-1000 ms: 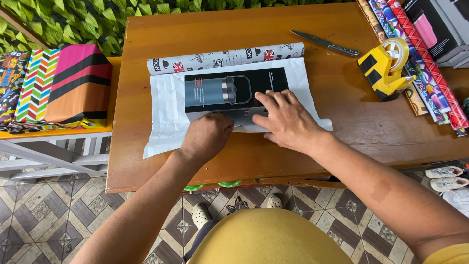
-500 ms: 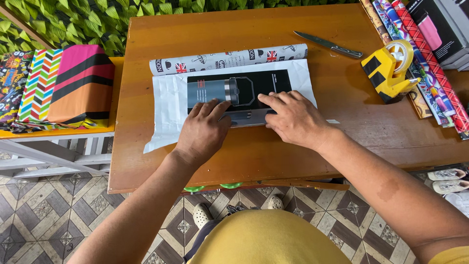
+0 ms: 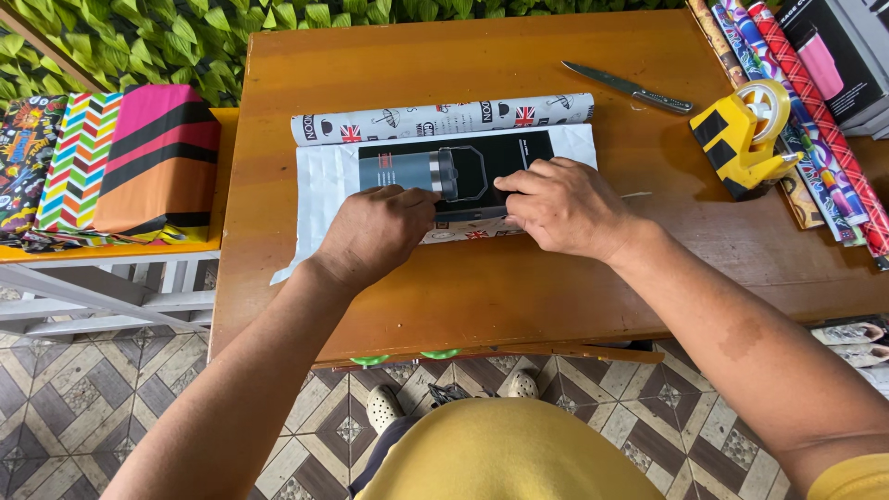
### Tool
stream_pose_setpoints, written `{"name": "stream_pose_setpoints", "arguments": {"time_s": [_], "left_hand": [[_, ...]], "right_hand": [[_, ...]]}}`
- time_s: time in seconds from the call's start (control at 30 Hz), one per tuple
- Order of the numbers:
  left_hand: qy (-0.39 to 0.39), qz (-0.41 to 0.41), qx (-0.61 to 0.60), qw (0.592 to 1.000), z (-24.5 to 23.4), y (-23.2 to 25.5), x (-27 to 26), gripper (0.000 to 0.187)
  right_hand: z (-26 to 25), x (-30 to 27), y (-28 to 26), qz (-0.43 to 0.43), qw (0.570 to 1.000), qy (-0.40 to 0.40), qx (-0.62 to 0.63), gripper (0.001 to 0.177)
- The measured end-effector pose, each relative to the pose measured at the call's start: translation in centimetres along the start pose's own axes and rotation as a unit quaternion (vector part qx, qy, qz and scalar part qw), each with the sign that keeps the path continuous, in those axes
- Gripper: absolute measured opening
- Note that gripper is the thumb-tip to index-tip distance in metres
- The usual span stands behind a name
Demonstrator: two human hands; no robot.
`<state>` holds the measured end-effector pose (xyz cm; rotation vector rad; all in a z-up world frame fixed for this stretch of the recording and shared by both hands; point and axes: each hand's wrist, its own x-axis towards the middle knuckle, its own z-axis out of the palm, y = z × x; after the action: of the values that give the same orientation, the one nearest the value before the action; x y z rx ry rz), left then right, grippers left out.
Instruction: The person prepares a sheet of wrapping paper by smoothing and taping it, then places a rectangular product box on the paper and wraps it. They fold the paper around the box and secure the seams with tape, completing the wrapping process.
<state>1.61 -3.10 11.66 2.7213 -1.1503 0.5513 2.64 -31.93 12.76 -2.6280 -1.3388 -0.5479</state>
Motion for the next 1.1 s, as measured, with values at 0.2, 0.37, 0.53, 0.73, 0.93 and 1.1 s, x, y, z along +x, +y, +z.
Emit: {"name": "stream_pose_setpoints", "arguments": {"time_s": [0.2,0.37,0.53,0.73,0.93,1.1], "left_hand": [[-0.009,0.025,0.017,1.000,-0.1,-1.1,0.8,0.008],[-0.009,0.024,-0.016,1.000,-0.2,-1.6,1.4,0.009],[0.015,0.030,-0.061,0.998,-0.3,-1.9,1.5,0.009],[-0.012,0.009,-0.066,0.998,-0.4,-2.3,1.9,0.012],[0.001,0.021,-0.070,0.997,-0.7,-1.5,1.4,0.010],[-0.001,0.014,-0.088,0.996,-0.6,-1.3,1.0,0.012]], "right_hand": [[0.6,-0.1,0.0,0.017,0.999,0.042,0.028,0.012],[0.7,-0.3,0.2,0.031,0.997,0.055,0.052,0.014],[0.7,-0.4,0.8,0.024,0.995,0.066,0.067,0.013],[0.5,-0.2,1.8,0.006,0.995,0.050,0.081,0.013],[0.0,-0.5,0.9,-0.007,0.996,0.060,0.068,0.013],[-0.4,-0.9,-0.2,0.003,0.996,0.068,0.064,0.013]]}}
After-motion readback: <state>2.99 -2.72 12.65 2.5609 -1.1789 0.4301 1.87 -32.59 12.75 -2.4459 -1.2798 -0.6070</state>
